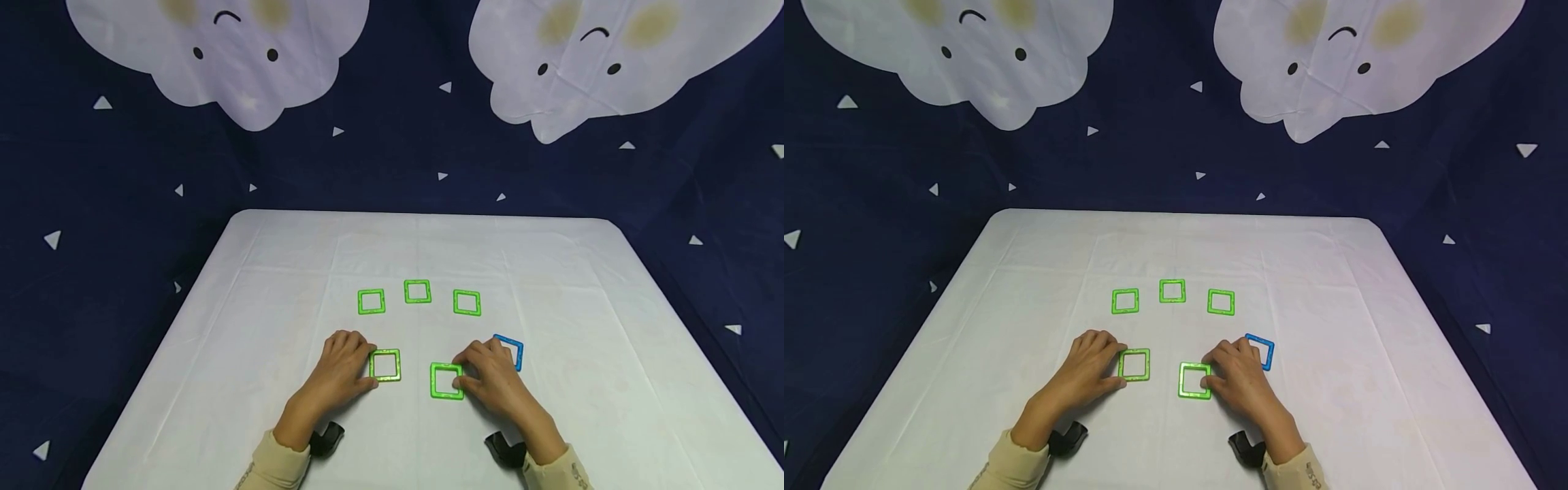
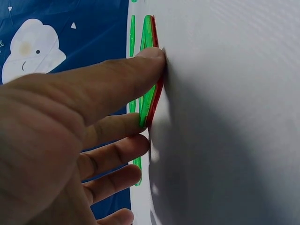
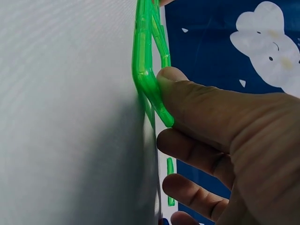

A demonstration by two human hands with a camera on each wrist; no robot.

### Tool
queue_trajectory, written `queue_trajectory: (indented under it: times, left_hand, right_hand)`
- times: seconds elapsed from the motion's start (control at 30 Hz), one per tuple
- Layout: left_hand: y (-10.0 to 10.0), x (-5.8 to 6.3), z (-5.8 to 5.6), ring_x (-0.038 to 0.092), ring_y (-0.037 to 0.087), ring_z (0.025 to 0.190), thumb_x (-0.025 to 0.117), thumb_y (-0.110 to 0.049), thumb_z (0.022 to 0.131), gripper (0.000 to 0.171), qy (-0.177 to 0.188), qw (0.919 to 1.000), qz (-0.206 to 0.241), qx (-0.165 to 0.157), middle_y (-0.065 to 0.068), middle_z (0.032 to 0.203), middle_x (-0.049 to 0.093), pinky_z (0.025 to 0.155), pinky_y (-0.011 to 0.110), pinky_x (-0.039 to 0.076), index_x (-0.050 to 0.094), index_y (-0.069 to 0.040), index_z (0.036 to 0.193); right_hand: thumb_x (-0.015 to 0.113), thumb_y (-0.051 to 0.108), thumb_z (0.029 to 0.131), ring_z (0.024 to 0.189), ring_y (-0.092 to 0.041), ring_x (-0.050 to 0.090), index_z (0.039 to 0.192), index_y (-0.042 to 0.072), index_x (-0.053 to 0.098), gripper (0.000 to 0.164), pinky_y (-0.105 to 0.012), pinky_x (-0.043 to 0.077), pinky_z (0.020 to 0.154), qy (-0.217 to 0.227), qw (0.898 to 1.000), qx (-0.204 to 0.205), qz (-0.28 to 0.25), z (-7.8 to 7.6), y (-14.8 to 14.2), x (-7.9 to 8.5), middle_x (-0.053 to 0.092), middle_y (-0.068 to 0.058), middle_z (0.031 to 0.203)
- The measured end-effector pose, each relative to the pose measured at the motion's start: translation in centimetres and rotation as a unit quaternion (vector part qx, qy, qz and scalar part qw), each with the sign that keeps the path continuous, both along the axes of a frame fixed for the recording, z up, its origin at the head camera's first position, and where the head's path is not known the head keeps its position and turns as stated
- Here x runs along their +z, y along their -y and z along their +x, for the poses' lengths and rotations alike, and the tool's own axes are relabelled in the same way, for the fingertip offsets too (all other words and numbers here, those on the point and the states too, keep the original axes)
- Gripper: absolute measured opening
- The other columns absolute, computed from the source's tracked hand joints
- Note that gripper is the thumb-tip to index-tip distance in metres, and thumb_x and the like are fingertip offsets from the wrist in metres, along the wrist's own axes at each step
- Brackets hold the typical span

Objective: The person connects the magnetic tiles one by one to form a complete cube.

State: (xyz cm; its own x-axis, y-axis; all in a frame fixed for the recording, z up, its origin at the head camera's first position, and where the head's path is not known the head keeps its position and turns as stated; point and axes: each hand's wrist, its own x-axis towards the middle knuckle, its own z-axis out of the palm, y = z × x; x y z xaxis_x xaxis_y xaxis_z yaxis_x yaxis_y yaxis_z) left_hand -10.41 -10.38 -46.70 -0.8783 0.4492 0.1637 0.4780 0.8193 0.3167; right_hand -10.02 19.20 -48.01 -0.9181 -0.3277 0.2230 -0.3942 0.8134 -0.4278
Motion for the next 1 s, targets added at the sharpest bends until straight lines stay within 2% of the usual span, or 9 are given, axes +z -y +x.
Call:
queue_trajectory:
  times: [0.33,0.6,0.8,1.0]
  left_hand:
    - [-0.1,-0.1,0.4,0.044,0.028,0.107,0.081,-0.033,0.07,0.054,0.002,1.0,0.002,-0.006,0.004,0.1,0.053,0.099,0.05,0.031,0.063,-0.006,0.113]
    - [-0.1,-0.1,0.7,0.044,0.027,0.106,0.081,-0.034,0.07,0.053,0.004,1.0,0.002,-0.007,0.004,0.1,0.053,0.099,0.05,0.032,0.063,-0.006,0.113]
    - [-0.1,0.0,1.1,0.044,0.027,0.105,0.081,-0.033,0.07,0.053,0.006,1.0,0.004,-0.005,0.003,0.1,0.053,0.097,0.05,0.033,0.063,-0.006,0.113]
    - [-0.1,-0.1,1.3,0.044,0.026,0.105,0.081,-0.033,0.071,0.054,0.002,1.0,0.007,-0.003,0.004,0.102,0.053,0.095,0.049,0.034,0.062,-0.007,0.114]
  right_hand:
    - [0.085,0.019,0.064,0.082,-0.007,0.042,0.091,0.017,0.068,0.032,-0.032,0.031,0.078,-0.02,0.999,0.007,-0.032,0.0,-0.1,0.0,0.064,0.009,0.086]
    - [0.084,0.015,0.064,0.079,-0.005,0.041,0.091,0.017,0.067,0.032,-0.032,0.031,0.077,-0.008,0.999,-0.006,-0.05,0.1,0.1,0.3,0.059,0.011,0.079]
    - [0.084,0.015,0.065,0.076,-0.003,0.039,0.091,0.018,0.067,0.032,-0.031,0.032,0.078,-0.012,0.999,-0.003,-0.049,0.1,0.0,0.2,0.056,0.013,0.076]
    - [0.084,0.015,0.066,0.077,-0.002,0.038,0.097,0.014,0.069,0.034,-0.031,0.032,0.079,-0.022,0.998,0.001,-0.056,0.0,-0.1,0.2,0.054,0.014,0.075]
